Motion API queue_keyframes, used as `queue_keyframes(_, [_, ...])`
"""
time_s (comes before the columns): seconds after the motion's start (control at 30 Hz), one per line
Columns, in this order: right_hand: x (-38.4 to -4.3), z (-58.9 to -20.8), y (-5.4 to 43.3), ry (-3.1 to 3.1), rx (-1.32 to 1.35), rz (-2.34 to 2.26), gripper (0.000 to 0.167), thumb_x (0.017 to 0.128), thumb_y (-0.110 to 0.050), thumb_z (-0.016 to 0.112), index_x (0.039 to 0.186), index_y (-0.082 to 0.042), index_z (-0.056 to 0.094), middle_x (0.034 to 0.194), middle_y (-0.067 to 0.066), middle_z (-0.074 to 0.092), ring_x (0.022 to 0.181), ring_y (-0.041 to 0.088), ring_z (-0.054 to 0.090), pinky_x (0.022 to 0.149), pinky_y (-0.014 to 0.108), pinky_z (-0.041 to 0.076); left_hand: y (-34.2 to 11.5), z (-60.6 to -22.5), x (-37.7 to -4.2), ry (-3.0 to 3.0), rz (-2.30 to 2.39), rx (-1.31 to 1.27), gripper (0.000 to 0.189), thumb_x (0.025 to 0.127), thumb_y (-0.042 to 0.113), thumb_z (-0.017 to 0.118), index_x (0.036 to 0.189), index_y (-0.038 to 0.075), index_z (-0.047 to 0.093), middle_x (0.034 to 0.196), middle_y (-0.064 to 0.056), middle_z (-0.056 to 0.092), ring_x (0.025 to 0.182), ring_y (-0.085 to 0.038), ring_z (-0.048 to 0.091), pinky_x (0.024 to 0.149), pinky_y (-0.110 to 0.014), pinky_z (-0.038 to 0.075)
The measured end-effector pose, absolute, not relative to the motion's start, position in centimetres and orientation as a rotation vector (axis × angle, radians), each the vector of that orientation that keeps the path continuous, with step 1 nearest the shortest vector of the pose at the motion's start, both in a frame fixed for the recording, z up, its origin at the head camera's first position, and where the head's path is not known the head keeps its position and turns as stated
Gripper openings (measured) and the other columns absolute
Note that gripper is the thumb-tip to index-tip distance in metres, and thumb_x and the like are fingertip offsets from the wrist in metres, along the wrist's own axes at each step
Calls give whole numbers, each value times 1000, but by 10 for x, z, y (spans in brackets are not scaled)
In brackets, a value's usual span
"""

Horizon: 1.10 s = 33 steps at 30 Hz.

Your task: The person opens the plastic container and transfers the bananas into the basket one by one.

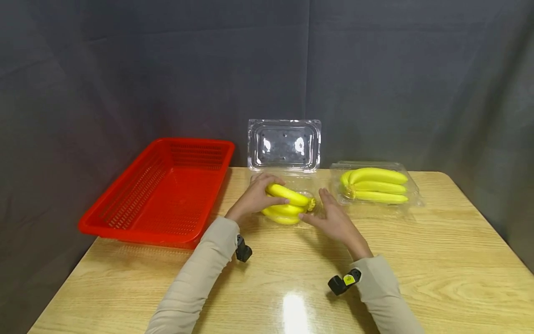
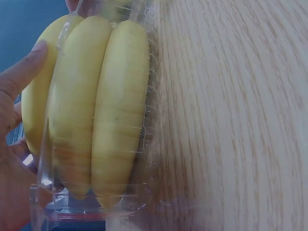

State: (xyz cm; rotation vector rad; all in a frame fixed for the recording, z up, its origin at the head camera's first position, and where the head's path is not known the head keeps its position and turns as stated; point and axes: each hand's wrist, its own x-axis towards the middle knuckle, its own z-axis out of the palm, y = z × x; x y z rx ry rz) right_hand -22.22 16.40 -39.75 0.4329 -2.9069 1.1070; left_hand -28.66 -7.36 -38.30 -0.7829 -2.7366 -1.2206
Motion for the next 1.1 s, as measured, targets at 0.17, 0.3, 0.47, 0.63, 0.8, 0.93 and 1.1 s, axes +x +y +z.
queue_keyframes(0.17, [-221, -398, 162, -2919, 437, 1076, 110, 82, -63, 64, 152, 4, 12, 157, 24, 7, 142, 43, 10, 110, 60, 14, -76, -383, -285, -2745, -1212, -785, 53, 77, 30, 83, 122, 7, 65, 127, -3, 53, 122, -27, 33, 100, -45, 33])
queue_keyframes(0.3, [-222, -397, 160, -2917, 450, 1062, 111, 81, -62, 66, 152, 5, 11, 157, 24, 7, 142, 42, 10, 110, 59, 13, -78, -382, -284, -2731, -1219, -765, 51, 77, 30, 84, 120, 8, 66, 126, -3, 54, 122, -26, 33, 102, -45, 32])
queue_keyframes(0.47, [-219, -398, 156, -2917, 456, 1081, 111, 82, -60, 67, 151, 7, 12, 157, 25, 7, 142, 42, 10, 111, 57, 14, -81, -384, -282, -2728, -1219, -717, 52, 74, 29, 85, 118, 7, 68, 123, -3, 57, 125, -27, 34, 105, -47, 28])
queue_keyframes(0.63, [-218, -398, 152, -2927, 447, 1057, 110, 83, -60, 65, 150, 8, 11, 157, 24, 6, 143, 40, 9, 111, 56, 14, -82, -382, -280, -2718, -1215, -699, 50, 73, 28, 86, 116, 8, 69, 122, -2, 59, 125, -27, 34, 105, -46, 28])
queue_keyframes(0.8, [-220, -397, 149, -2908, 446, 1038, 109, 84, -59, 65, 150, 10, 11, 157, 26, 7, 143, 41, 9, 111, 57, 14, -82, -377, -280, -2723, -1212, -691, 49, 73, 27, 86, 115, 7, 69, 123, -2, 58, 121, -25, 35, 103, -42, 31])
queue_keyframes(0.93, [-222, -397, 149, -2906, 445, 1031, 110, 84, -59, 65, 149, 10, 12, 156, 27, 7, 143, 42, 10, 111, 56, 14, -81, -376, -280, -2727, -1212, -675, 50, 75, 28, 85, 117, 6, 68, 123, -3, 58, 121, -25, 35, 102, -43, 31])
queue_keyframes(1.1, [-223, -397, 149, -2898, 449, 1040, 109, 83, -59, 66, 150, 10, 13, 156, 27, 8, 143, 42, 10, 111, 57, 14, -81, -376, -280, -2698, -1212, -642, 48, 75, 28, 84, 115, 7, 68, 120, -3, 60, 118, -26, 36, 99, -42, 33])
